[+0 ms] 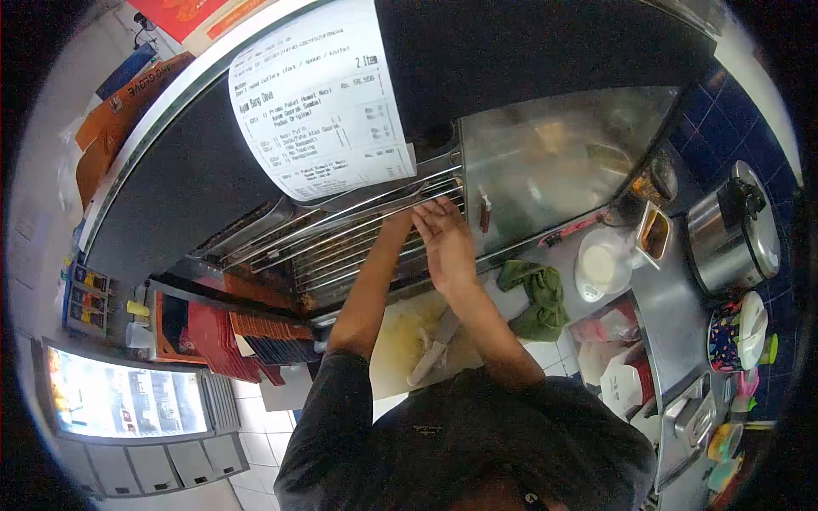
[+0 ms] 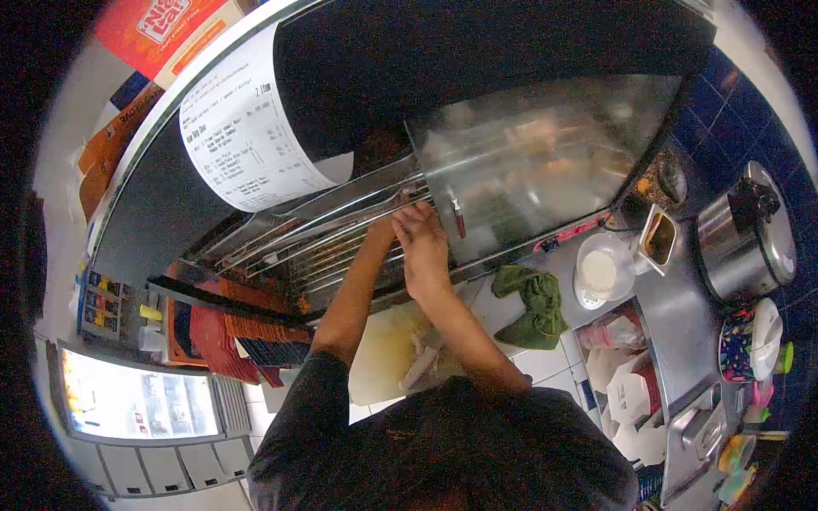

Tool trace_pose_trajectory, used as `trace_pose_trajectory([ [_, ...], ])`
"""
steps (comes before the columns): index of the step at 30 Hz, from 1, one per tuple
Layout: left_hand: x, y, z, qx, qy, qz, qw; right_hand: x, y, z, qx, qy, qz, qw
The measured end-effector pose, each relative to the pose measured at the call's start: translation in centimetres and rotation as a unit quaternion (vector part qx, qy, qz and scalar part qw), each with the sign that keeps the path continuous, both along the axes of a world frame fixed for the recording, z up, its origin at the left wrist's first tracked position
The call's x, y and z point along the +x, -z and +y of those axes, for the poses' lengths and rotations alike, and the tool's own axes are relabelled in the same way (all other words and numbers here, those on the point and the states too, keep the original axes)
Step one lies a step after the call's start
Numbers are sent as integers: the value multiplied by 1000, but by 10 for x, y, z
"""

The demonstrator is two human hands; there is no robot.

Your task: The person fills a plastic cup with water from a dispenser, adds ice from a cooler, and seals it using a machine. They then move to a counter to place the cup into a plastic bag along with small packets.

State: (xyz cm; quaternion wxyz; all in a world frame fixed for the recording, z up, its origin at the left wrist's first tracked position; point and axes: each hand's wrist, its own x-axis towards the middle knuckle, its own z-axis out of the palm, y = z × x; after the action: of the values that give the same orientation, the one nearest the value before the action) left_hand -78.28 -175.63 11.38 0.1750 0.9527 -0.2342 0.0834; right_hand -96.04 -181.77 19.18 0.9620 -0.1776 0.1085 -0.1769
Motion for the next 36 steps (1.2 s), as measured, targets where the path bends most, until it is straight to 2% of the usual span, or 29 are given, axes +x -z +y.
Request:
trace_pose_trajectory([
  [7, -5, -3, -2, -7, -16, -6, 1000, -2, 1, 1, -14, 1, -4, 1000],
  [11, -32, -5, 5, -36, -45, -14, 998, -2, -1, 1, 11, 1, -5, 1000],
  [17, -137, -37, 37, -120, -185, -41, 975, -4, -3, 0, -2, -1, 26, 1000],
  [18, -159, -43, 48, -122, -188, -40, 974, -5, -1, 1, -17, 4, 25, 1000],
  [20, -201, -50, 76, -224, -104, 5, 969, -1, 5, 1, -36, 15, 45, 998],
  [21, -222, -50, 90, -227, -108, 11, 968, 0, 16, 2, -40, 12, 52, 998],
  [22, -238, -51, 104, -331, -72, 106, 935, 3, 25, 1, -42, 19, 25, 999],
  [23, -256, -48, 120, -428, -37, 197, 881, 4, 35, 1, -44, 23, 0, 999],
  [24, -276, -37, 139, -431, -49, 201, 878, -4, 33, 4, -42, 32, 19, 998],
  [25, -291, -22, 159, -464, 21, 220, 858, -7, 29, 6, -41, 38, 34, 998],
  [26, -308, -13, 181, -494, 87, 233, 833, -6, 38, 1, -80, 26, 24, 996],
  [27, -332, -13, 203, -499, 67, 226, 834, -8, 50, -4, -115, 8, 14, 993],
  [29, -383, -18, 246, -542, 104, 249, 796, -29, 63, 8, -257, 10, 10, 966],
  [31, -433, -14, 298, -578, 67, 307, 753, -72, 16, 77, -218, 42, 68, 973],
  [32, -456, -20, 326, -616, 56, 336, 711, -92, 17, 109, -240, 30, 54, 969],
  [33, -476, -12, 352, -654, 72, 335, 674, -112, 22, 138, -263, 19, 36, 964],
  [35, -518, -16, 403, -725, 43, 342, 596, -145, 60, 201, -264, -69, -13, 962],
  [36, -538, -16, 428, -729, 34, 325, 601, -165, 73, 244, -299, -130, -21, 945],
])
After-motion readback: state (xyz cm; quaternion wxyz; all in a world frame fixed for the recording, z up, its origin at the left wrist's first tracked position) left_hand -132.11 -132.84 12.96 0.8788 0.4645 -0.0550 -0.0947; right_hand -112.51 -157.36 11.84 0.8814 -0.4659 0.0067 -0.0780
